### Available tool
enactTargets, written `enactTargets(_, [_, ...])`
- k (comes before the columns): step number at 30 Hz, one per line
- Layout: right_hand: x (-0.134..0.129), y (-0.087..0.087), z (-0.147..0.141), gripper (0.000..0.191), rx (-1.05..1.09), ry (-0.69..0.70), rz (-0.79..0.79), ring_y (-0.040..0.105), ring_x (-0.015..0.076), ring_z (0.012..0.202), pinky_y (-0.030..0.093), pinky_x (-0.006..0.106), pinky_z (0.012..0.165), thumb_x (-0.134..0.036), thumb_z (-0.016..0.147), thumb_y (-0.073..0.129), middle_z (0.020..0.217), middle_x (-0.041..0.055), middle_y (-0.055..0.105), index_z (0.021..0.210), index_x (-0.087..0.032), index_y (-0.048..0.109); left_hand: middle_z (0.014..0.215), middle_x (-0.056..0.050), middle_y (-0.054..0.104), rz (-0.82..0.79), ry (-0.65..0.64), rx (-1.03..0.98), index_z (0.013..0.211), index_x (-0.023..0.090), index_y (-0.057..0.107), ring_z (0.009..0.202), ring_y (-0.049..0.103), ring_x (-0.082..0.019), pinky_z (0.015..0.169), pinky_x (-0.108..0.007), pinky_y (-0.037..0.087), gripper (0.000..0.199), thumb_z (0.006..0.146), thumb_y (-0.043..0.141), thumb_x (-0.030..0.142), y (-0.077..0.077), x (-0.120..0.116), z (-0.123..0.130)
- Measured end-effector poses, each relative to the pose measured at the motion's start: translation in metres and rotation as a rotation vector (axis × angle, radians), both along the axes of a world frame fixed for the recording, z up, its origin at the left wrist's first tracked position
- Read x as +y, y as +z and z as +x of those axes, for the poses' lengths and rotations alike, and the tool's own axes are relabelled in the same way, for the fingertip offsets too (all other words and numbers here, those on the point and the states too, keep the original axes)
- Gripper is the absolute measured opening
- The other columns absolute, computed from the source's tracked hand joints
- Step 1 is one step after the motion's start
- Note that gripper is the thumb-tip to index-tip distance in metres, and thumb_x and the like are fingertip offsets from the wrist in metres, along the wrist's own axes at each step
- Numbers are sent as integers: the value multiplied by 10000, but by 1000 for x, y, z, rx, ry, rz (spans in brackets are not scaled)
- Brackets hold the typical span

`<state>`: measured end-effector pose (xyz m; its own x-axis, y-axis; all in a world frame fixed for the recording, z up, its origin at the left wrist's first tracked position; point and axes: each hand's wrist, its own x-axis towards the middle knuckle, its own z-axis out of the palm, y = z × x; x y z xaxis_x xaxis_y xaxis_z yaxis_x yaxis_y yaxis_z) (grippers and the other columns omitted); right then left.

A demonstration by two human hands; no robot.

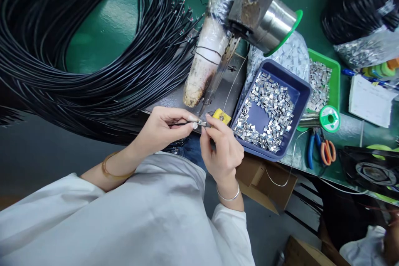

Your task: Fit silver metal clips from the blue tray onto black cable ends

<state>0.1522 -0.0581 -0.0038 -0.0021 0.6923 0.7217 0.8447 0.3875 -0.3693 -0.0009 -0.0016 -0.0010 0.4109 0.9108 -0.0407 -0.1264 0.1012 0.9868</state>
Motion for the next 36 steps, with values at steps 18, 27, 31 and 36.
enactTargets(18, [-13,-1,7,194,75,40,39,592,69,487,494,198,528,-158,901,698,697,-69,694,1074,-240,668,538,12,610,-133,-239,-109,884,118,730,418,386,-50,413,-181,311,168,896,670,276,7,-9,-20])
enactTargets(27, [-8,5,-2,57,100,-91,-130,469,39,434,369,186,441,-248,927,674,616,-88,583,876,-224,662,548,64,393,170,-74,20,861,110,766,493,309,-55,442,-194,255,145,873,661,208,-7,-20,-14])
enactTargets(31, [-7,-1,-1,182,374,1,98,548,57,447,411,174,399,-231,941,626,671,-83,621,1121,-237,650,548,55,420,240,67,52,803,104,770,504,310,-54,453,-195,260,144,850,663,188,-7,-19,-10])
enactTargets(36, [-6,-7,-3,273,392,11,99,772,136,722,645,262,624,-85,920,612,911,-20,776,1150,-232,609,566,45,528,221,122,60,814,112,770,479,312,-38,434,-169,266,125,825,657,164,-3,-16,-6])
